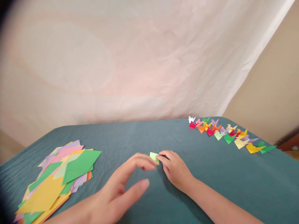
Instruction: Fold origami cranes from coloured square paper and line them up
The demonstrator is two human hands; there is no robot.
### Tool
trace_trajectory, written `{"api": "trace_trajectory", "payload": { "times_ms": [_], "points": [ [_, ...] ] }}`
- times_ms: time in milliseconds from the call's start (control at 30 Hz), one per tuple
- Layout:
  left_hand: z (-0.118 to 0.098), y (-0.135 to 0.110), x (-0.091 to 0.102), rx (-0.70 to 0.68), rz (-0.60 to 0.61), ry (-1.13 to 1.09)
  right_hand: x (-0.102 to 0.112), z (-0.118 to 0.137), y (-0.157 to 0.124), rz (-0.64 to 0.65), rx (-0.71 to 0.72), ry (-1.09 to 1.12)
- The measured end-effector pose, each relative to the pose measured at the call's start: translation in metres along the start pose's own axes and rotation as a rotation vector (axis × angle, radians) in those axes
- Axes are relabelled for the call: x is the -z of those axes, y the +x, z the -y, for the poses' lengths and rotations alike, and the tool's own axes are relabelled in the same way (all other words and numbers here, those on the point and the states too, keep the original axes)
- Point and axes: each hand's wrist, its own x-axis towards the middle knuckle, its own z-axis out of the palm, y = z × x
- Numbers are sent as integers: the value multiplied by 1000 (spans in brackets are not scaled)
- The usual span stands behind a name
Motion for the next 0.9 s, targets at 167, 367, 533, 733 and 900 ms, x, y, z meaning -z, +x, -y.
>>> {"api": "trace_trajectory", "payload": {
  "times_ms": [167, 367, 533, 733, 900],
  "points": [
    [-24, 148, 104, 95, -77, -54, 4, 7, 0, 29, 11, 6],
    [-9, 125, 80, 120, 74, 41, 6, 14, 1, 56, 9, -3],
    [-12, 131, 85, 97, 70, 13, 5, 18, 2, 56, 10, -19],
    [-10, 132, 86, 61, -14, -88, 6, 20, 0, 59, -17, -52],
    [-11, 133, 88, 36, -76, -178, 8, 22, 1, 63, -47, -63]
  ]
}}
